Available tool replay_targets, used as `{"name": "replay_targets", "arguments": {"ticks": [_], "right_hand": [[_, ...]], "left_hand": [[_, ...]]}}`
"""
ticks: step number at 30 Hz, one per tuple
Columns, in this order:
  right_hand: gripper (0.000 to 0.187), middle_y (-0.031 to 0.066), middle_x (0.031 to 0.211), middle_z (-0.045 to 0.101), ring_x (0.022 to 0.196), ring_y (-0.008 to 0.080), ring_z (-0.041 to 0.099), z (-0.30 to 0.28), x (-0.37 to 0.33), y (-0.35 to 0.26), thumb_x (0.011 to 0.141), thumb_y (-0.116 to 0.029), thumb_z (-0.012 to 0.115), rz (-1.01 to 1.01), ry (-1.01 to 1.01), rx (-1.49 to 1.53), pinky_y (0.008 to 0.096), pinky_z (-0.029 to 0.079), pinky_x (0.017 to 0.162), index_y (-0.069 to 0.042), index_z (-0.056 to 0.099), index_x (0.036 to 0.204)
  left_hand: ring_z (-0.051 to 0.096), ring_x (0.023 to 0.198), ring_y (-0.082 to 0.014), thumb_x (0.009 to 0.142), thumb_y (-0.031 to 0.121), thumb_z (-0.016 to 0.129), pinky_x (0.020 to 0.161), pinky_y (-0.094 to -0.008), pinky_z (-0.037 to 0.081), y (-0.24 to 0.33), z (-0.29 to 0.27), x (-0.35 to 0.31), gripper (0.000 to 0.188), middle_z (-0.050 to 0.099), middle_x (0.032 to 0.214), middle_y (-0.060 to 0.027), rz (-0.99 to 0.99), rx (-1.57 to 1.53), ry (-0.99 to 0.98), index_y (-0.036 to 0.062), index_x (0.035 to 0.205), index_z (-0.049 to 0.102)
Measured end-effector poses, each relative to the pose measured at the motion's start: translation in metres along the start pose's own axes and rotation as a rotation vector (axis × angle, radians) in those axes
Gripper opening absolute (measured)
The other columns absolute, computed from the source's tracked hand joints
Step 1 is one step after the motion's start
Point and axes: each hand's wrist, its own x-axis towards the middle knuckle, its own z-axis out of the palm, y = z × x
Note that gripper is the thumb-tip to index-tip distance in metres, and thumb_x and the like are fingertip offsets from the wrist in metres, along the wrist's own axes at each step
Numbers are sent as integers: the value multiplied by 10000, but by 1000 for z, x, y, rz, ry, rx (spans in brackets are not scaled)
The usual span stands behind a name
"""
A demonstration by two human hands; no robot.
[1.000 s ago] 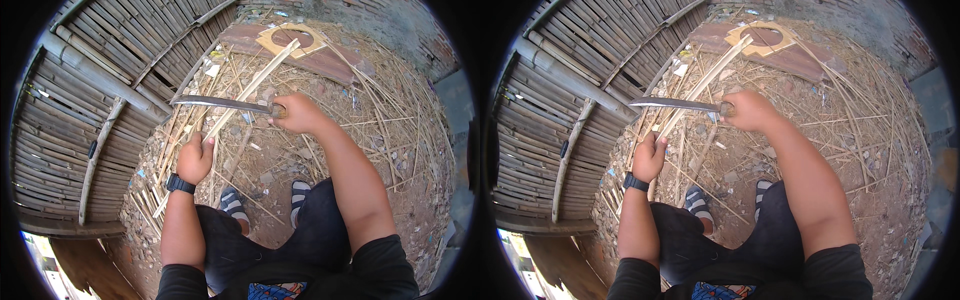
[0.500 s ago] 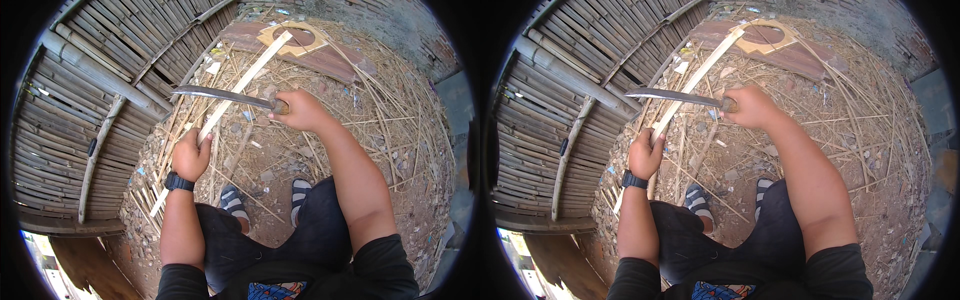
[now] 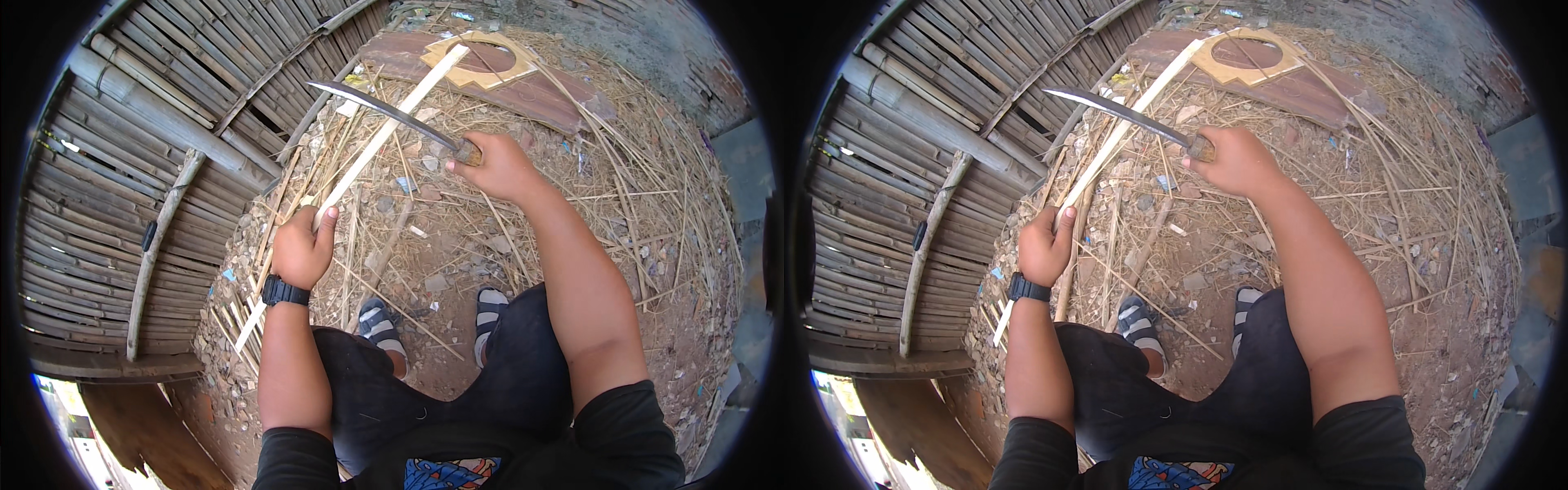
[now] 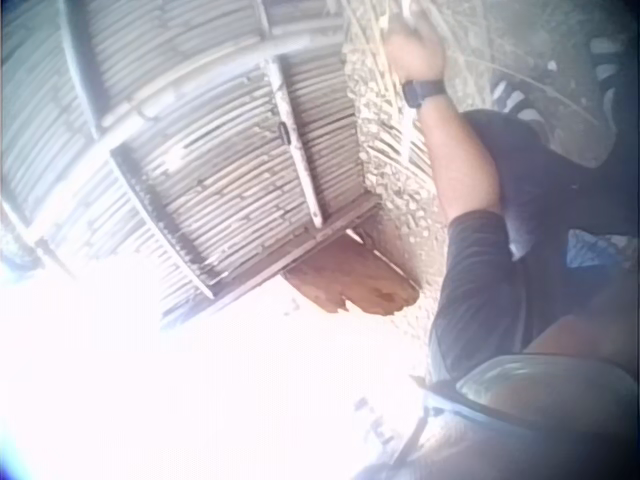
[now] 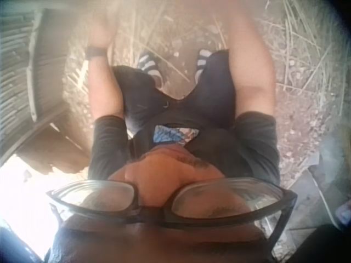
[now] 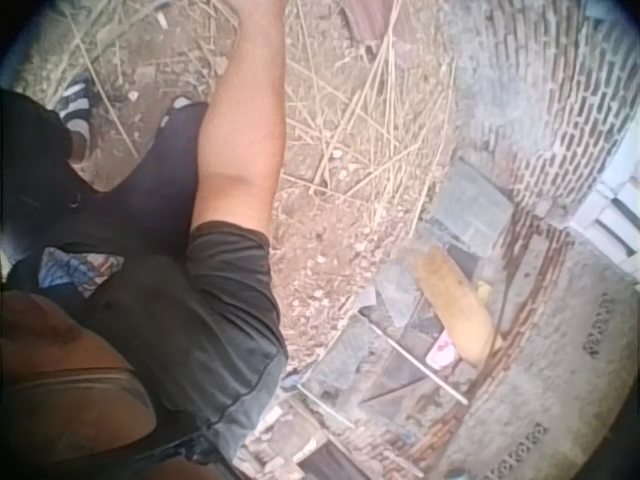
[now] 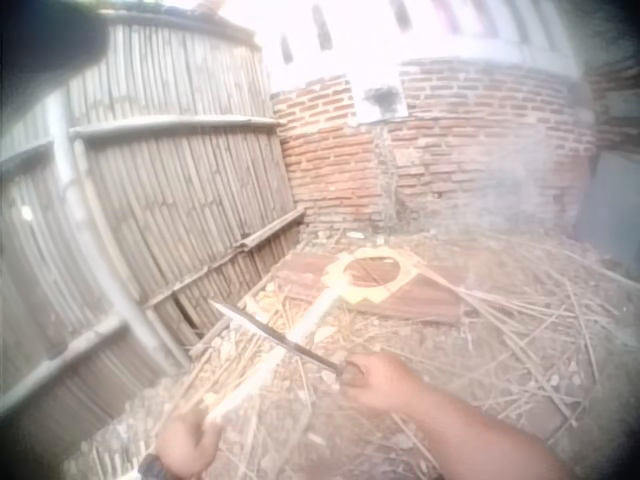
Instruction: The person holds a long bamboo strip in their left hand and uses a curved knife in their right hand to shave thin layers off the strip. The person repeatedly strokes the knife along the bamboo to thin it, with shavings falling onto the ground.
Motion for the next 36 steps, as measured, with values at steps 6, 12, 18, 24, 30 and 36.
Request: {"name": "replay_targets", "arguments": {"ticks": [6,12,18,24,30,36], "right_hand": [[435,200,903,734,886,402,714,2,-4,-40,864,-393,797,-201,-222,-157,492,559,778,-57,715,1127],[384,204,833,712,809,397,704,2,2,4,844,-358,819,-41,-14,7,483,544,731,-70,713,1076],[265,178,808,716,792,374,701,15,-9,-46,838,-253,793,-274,-219,-175,466,544,732,-68,712,1010],[248,174,804,721,787,375,707,24,4,-7,842,-252,774,-150,-357,177,457,550,734,-67,725,999],[289,193,937,743,891,368,718,14,-8,-73,860,-250,754,-204,-373,-278,451,557,795,-96,740,1104],[253,197,932,737,890,381,718,16,9,-3,844,-248,752,177,-69,158,464,566,802,-95,730,1044]], "left_hand": [[626,625,-435,1028,443,620,589,-493,485,4,10,0,477,627,668,-227,88,-117,95,5,840,652],[620,600,-412,1006,465,651,578,-470,485,-4,4,0,489,621,642,-201,39,-50,-32,4,843,655],[626,575,-361,965,436,719,568,-441,490,10,10,-3,459,618,630,-181,37,-145,-77,-1,840,654],[613,535,-338,952,405,738,545,-427,483,16,17,0,456,607,599,-159,50,-175,-68,7,768,612],[664,600,-371,975,399,700,585,-451,525,31,14,-2,430,661,665,-180,260,-156,-11,-7,843,646],[678,660,-427,986,445,671,617,-496,530,17,5,-3,479,673,697,-221,28,-37,-76,-9,838,637]]}}
